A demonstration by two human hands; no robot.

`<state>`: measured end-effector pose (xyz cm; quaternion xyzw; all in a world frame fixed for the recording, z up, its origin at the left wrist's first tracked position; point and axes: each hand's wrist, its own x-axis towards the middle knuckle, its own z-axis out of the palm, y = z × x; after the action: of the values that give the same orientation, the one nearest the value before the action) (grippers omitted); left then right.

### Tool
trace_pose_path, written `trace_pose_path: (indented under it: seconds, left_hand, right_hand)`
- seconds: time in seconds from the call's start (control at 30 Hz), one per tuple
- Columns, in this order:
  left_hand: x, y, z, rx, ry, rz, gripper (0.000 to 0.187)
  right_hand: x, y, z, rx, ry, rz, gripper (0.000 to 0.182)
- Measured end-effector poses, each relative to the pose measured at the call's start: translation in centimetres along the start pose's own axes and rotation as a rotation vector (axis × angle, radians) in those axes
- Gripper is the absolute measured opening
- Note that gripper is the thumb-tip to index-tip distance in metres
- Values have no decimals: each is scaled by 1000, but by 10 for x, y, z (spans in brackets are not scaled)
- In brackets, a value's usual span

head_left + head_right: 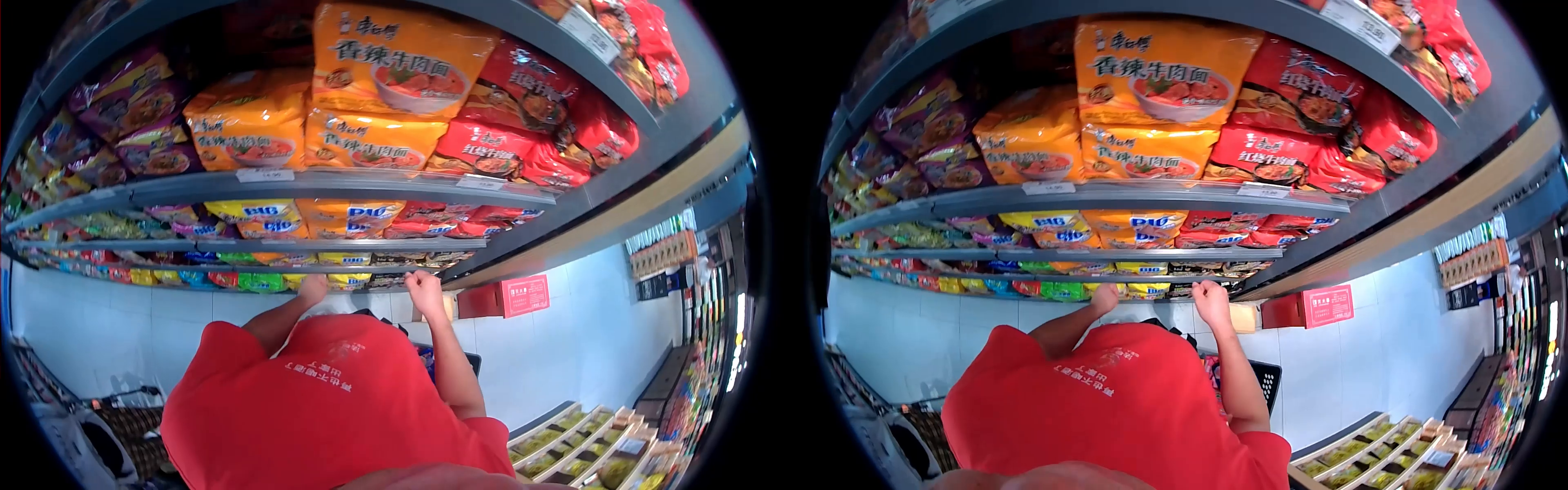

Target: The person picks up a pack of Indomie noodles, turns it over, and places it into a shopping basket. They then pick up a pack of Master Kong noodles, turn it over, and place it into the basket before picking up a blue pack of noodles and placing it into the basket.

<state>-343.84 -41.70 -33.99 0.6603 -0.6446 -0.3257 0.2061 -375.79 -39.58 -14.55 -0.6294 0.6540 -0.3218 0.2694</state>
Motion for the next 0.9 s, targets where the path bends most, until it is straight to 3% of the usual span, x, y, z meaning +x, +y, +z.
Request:
trace_pose_path:
  seconds: [0.07,0.13,0.2,0.3,0.53,0.6,0.67,0.73,0.77,0.83,0.9]
  left_hand:
    - [-4,-17,-3,52,10,-141,16]
    - [-12,-33,-6,155,51,-117,19]
    - [-18,-44,-11,350,-54,-45,22]
    - [-26,-69,5,347,-8,-155,26]
    - [-35,-66,3,249,13,-165,29]
    - [-17,-124,34,407,12,116,30]
    - [-28,-75,-4,-241,-191,-403,26]
    - [-12,-152,36,-12,-310,-76,20]
    - [-13,-145,28,-21,-395,-190,18]
    - [-33,-81,-12,-389,-259,-627,19]
    - [-37,-74,-20,-330,-287,-582,21]
  right_hand:
    - [2,1,1,59,5,44,35]
    - [3,-2,-1,47,20,48,34]
    - [6,9,3,146,32,49,32]
    - [13,20,5,161,-18,67,22]
    - [19,15,10,441,-59,127,6]
    - [22,17,12,414,-75,130,9]
    - [25,18,15,427,-54,125,13]
    - [25,17,15,439,-31,146,18]
    - [24,17,14,443,-36,149,17]
    - [20,20,12,475,-49,200,15]
    - [19,29,11,536,-53,267,14]
